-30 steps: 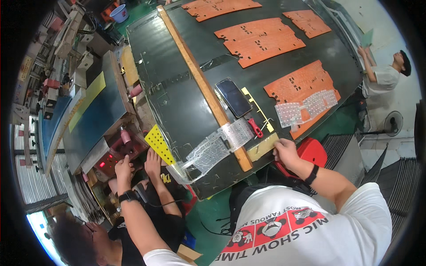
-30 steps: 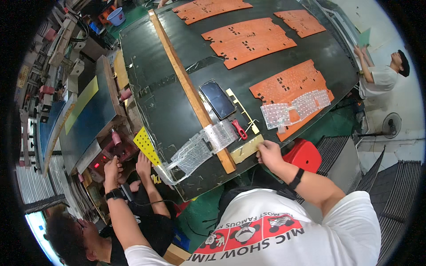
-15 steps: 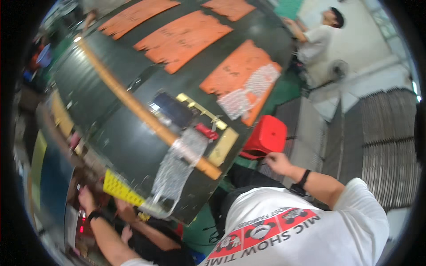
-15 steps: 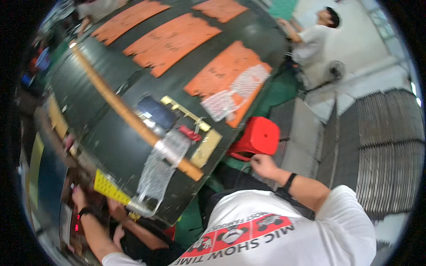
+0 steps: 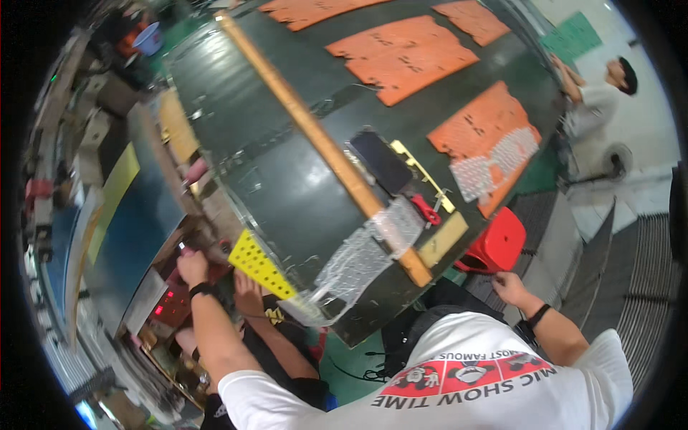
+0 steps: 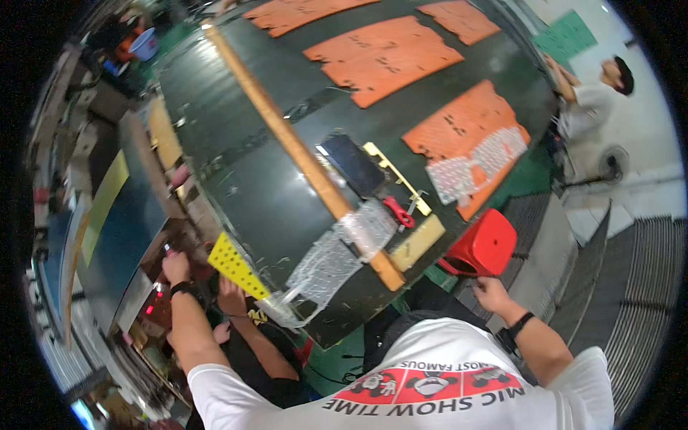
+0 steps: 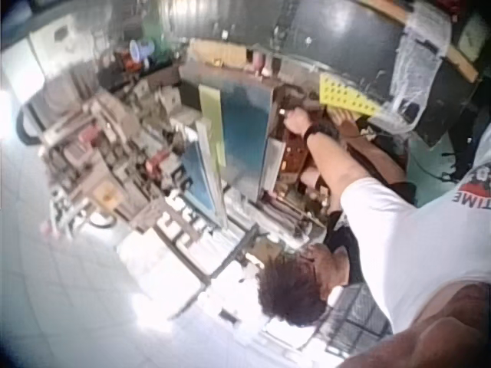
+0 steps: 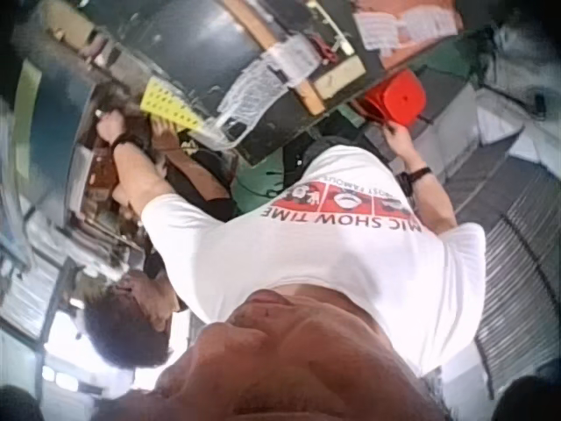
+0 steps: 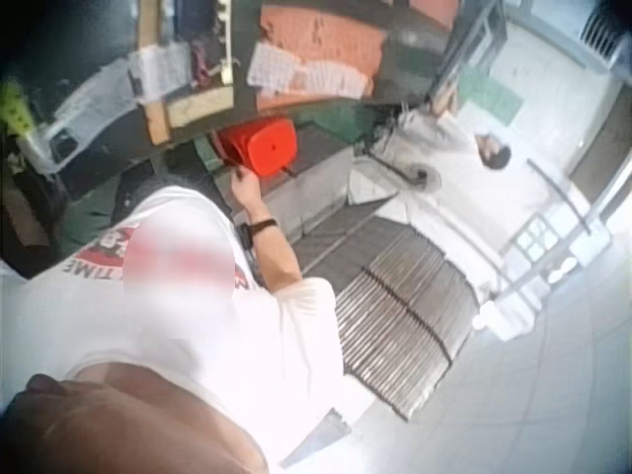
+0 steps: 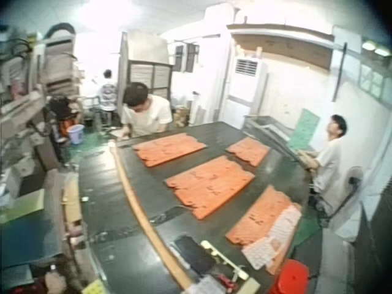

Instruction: Assembling electronic components by aligning and pressing layers onto a board at an industrial workstation.

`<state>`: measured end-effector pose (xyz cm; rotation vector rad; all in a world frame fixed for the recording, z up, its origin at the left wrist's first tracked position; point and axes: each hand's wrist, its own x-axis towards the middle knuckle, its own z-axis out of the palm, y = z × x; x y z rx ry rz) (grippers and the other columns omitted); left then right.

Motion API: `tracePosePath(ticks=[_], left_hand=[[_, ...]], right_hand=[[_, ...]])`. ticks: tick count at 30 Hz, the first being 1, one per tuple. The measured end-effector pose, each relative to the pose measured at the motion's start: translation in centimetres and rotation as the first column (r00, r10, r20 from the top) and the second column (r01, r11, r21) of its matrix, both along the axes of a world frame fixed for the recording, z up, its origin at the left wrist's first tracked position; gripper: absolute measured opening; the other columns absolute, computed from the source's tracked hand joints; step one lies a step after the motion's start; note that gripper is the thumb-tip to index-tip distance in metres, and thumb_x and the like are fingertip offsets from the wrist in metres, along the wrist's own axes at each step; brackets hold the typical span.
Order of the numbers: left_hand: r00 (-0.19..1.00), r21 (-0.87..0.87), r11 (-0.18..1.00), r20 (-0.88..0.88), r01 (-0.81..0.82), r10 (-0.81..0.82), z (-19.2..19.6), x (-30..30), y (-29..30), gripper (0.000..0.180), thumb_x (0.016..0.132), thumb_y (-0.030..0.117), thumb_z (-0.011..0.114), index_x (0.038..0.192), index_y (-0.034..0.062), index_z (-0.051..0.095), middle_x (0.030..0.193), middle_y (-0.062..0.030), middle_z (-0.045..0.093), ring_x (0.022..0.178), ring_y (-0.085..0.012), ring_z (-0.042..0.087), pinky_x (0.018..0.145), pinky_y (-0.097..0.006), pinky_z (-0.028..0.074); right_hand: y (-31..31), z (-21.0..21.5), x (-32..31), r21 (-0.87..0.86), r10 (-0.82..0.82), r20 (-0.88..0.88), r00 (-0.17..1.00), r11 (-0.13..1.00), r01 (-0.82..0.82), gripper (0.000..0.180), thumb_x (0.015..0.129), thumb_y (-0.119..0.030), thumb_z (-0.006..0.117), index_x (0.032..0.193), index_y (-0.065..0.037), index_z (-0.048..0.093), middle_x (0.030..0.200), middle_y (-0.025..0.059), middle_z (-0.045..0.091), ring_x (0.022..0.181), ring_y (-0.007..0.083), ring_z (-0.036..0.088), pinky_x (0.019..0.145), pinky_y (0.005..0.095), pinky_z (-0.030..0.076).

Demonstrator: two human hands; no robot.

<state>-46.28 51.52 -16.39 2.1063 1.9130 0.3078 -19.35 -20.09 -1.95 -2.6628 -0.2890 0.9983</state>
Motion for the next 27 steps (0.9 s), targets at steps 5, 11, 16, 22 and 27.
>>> tracePosePath(ticks=[5, 11, 16, 22, 27], left_hand=[[0.995, -0.114, 0.990, 0.039, -0.086, 0.091, 3.9, 3.9, -2.8, 0.040, 0.068, 0.021, 0.064, 0.092, -0.0085, 0.053, 0.092, -0.0259, 0.060, 0.092, -0.0390, 0.058, 0.081, -0.040, 0.044], [0.997, -0.114, 0.992, 0.055, -0.051, 0.057, 3.8, 3.9, -2.8, 0.040, 0.067, 0.021, 0.066, 0.092, -0.0084, 0.054, 0.092, -0.0250, 0.061, 0.092, -0.0380, 0.059, 0.081, -0.040, 0.045], [1.000, -0.112, 0.994, -0.006, 0.015, -0.015, 3.2, 3.0, -1.3, 0.044, 0.068, 0.024, 0.061, 0.093, -0.0114, 0.054, 0.095, -0.0295, 0.059, 0.094, -0.0420, 0.057, 0.082, -0.043, 0.044], [0.999, -0.068, 0.997, -0.018, 0.046, -0.047, 2.5, 2.6, -0.9, 0.044, 0.068, 0.025, 0.060, 0.091, -0.0121, 0.055, 0.092, -0.0289, 0.060, 0.093, -0.0416, 0.057, 0.081, -0.043, 0.044], [0.999, -0.106, 0.994, -0.051, 0.010, -0.016, 3.0, 3.5, -1.5, 0.043, 0.069, 0.026, 0.060, 0.094, -0.0095, 0.057, 0.095, -0.0275, 0.060, 0.095, -0.0398, 0.057, 0.082, -0.042, 0.044]], right_hand=[[-0.3, -0.1, 0.3, 0.006, -0.041, -0.025, 0.999, 0.999, 0.041, 0.018, 0.079, -0.013, 0.054, 0.084, 0.004, 0.058, 0.068, 0.0209, 0.057, 0.063, 0.0284, 0.058, 0.061, 0.0368, 0.045], [0.4, 0.6, 1.1, -0.034, 0.008, 0.021, 1.000, 0.999, -0.008, 0.018, 0.080, -0.012, 0.054, 0.086, 0.004, 0.059, 0.072, 0.0209, 0.060, 0.067, 0.0288, 0.060, 0.064, 0.0370, 0.046], [1.0, 0.7, 1.5, -0.025, 0.049, 0.027, 0.998, 0.999, -0.048, 0.017, 0.081, -0.012, 0.053, 0.087, 0.003, 0.059, 0.072, 0.0188, 0.060, 0.068, 0.0266, 0.060, 0.064, 0.0363, 0.046], [-0.1, 0.0, 0.5, -0.083, -0.059, -0.089, 0.994, 0.995, 0.052, 0.017, 0.083, -0.012, 0.052, 0.090, 0.002, 0.059, 0.068, 0.0145, 0.059, 0.065, 0.0200, 0.057, 0.063, 0.0335, 0.045], [-1.6, -1.2, 0.2, -0.052, -0.112, -0.176, 0.978, 0.993, 0.104, 0.018, 0.086, -0.011, 0.049, 0.089, 0.003, 0.058, 0.065, 0.0077, 0.055, 0.060, 0.0146, 0.052, 0.059, 0.0301, 0.043]])
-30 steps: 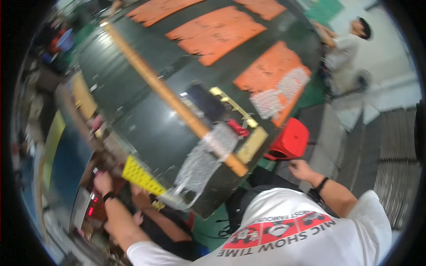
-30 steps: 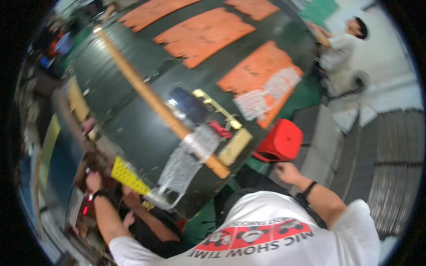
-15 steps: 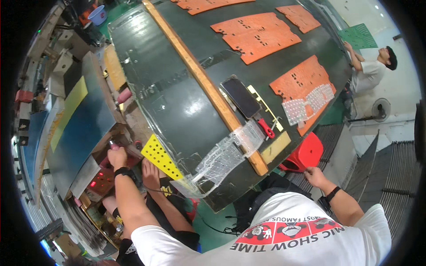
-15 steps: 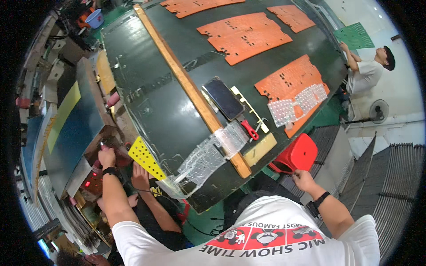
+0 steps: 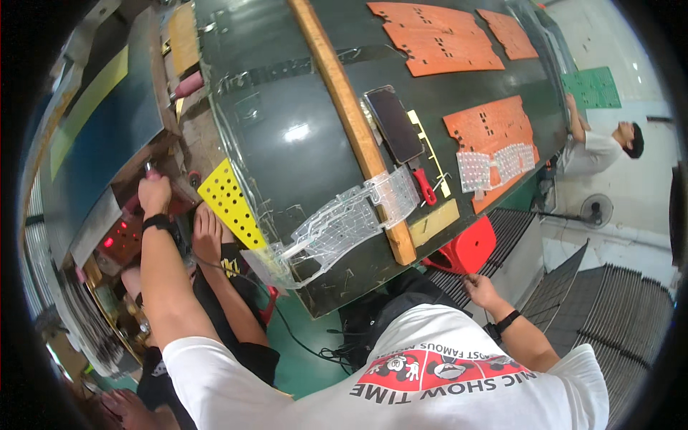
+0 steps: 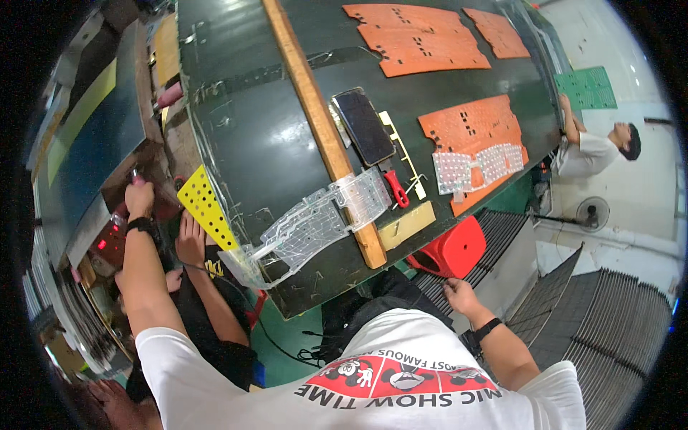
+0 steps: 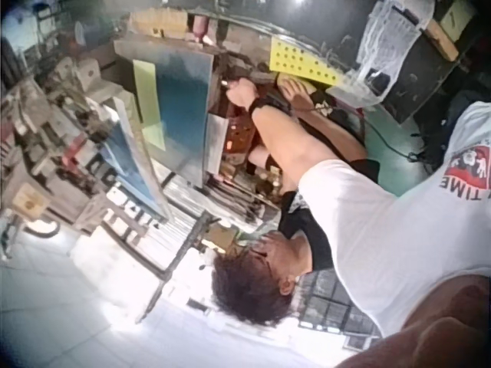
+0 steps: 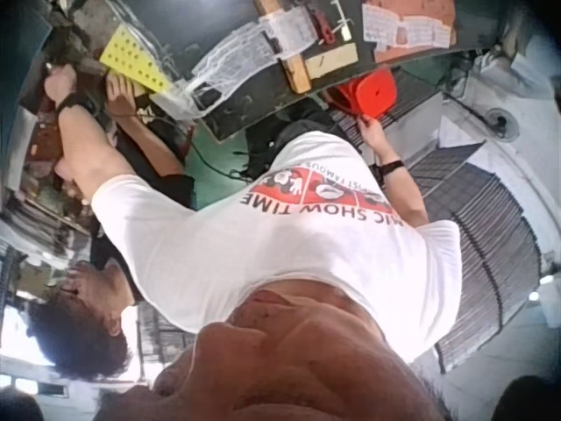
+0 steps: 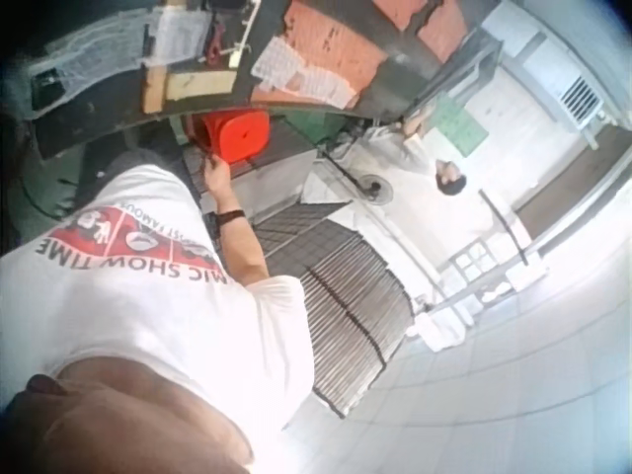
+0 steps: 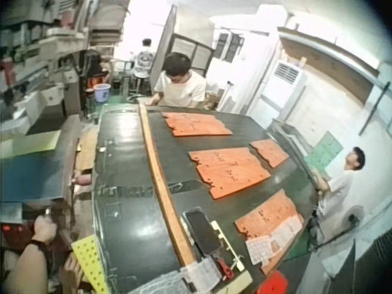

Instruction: Assembling electronic components by aligning and pressing layers onto a board at an industrial workstation.

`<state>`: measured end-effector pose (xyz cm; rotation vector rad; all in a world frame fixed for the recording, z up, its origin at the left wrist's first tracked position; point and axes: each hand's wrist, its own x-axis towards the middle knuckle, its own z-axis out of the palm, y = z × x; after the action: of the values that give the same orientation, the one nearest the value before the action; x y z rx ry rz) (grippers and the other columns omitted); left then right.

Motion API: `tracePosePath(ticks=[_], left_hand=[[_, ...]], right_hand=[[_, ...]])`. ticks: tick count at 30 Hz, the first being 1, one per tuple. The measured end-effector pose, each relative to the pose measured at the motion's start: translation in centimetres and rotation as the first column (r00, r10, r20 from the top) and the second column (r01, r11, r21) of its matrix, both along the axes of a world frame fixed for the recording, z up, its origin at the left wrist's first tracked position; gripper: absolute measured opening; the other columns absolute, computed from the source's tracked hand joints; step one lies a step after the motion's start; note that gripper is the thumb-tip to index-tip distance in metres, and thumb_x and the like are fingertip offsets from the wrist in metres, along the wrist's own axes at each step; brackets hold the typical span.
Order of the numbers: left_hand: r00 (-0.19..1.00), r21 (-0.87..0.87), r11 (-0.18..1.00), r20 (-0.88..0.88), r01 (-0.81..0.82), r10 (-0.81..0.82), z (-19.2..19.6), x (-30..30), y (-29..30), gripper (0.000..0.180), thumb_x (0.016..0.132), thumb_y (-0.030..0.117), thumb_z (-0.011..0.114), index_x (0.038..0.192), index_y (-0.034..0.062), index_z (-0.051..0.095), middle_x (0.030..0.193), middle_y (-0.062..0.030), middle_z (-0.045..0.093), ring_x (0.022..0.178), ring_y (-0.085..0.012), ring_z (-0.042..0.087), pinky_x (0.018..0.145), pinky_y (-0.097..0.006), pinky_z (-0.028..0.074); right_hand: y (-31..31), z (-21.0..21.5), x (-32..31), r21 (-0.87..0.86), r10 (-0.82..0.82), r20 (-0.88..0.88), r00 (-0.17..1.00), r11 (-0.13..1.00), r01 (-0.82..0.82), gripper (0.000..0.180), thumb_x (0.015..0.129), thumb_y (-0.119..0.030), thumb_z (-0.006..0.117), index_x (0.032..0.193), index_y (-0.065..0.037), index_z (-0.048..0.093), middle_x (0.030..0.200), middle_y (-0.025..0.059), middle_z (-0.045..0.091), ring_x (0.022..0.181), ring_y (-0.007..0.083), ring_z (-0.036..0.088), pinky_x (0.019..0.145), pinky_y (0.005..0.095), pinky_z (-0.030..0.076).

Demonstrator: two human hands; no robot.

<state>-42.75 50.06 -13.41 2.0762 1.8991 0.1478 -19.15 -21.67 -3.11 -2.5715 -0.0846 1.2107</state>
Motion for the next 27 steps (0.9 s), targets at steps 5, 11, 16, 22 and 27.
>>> tracePosePath(ticks=[5, 11, 16, 22, 27], left_hand=[[0.998, -0.060, 0.997, 0.041, -0.039, 0.041, 1.0, 0.3, -0.9, 0.038, 0.071, 0.024, 0.058, 0.096, -0.0050, 0.057, 0.098, -0.0265, 0.059, 0.096, -0.0399, 0.057, 0.082, -0.044, 0.044], [0.989, -0.065, 0.996, 0.128, -0.062, 0.070, 0.2, -0.8, -0.1, 0.043, 0.070, 0.027, 0.061, 0.097, -0.0068, 0.057, 0.097, -0.0262, 0.060, 0.095, -0.0384, 0.058, 0.082, -0.040, 0.045], [0.977, -0.089, 0.994, 0.195, -0.070, 0.087, 0.6, -0.3, -0.6, 0.044, 0.067, 0.025, 0.060, 0.098, -0.0066, 0.057, 0.100, -0.0270, 0.059, 0.098, -0.0386, 0.057, 0.084, -0.040, 0.044], [0.963, -0.090, 0.992, 0.246, -0.089, 0.108, 0.5, -0.1, -1.2, 0.050, 0.071, 0.032, 0.062, 0.103, -0.0052, 0.053, 0.105, -0.0260, 0.058, 0.100, -0.0383, 0.056, 0.086, -0.042, 0.044], [0.852, 0.011, 0.975, 0.489, -0.223, 0.189, -0.7, -3.5, -3.7, 0.075, 0.071, 0.046, 0.065, 0.116, -0.0098, 0.043, 0.108, -0.0310, 0.055, 0.105, -0.0400, 0.053, 0.088, -0.041, 0.042]], right_hand=[[1.0, 0.4, 0.8, 0.006, 0.025, 0.005, 1.000, 1.000, -0.025, 0.018, 0.088, -0.010, 0.047, 0.089, 0.005, 0.056, 0.068, 0.0053, 0.056, 0.062, 0.0132, 0.052, 0.060, 0.0291, 0.043], [0.9, -0.5, 1.6, 0.074, 0.058, -0.030, 0.998, 0.996, -0.055, 0.015, 0.090, -0.005, 0.043, 0.096, 0.004, 0.055, 0.069, 0.0038, 0.054, 0.056, 0.0108, 0.048, 0.051, 0.0242, 0.040], [1.6, 0.0, 1.6, 0.074, 0.078, -0.057, 0.995, 0.995, -0.074, 0.015, 0.090, -0.005, 0.042, 0.095, 0.003, 0.055, 0.071, 0.0051, 0.055, 0.057, 0.0116, 0.050, 0.052, 0.0243, 0.041], [2.3, 0.0, 2.5, 0.027, 0.117, -0.064, 0.991, 0.993, -0.115, 0.018, 0.090, -0.008, 0.045, 0.097, 0.005, 0.056, 0.072, 0.0059, 0.058, 0.061, 0.0120, 0.053, 0.056, 0.0259, 0.044], [5.9, 0.9, 2.7, 0.013, 0.214, -0.085, 0.973, 0.977, -0.214, 0.019, 0.090, -0.006, 0.042, 0.099, 0.005, 0.055, 0.076, 0.0075, 0.059, 0.066, 0.0144, 0.056, 0.061, 0.0258, 0.047]])
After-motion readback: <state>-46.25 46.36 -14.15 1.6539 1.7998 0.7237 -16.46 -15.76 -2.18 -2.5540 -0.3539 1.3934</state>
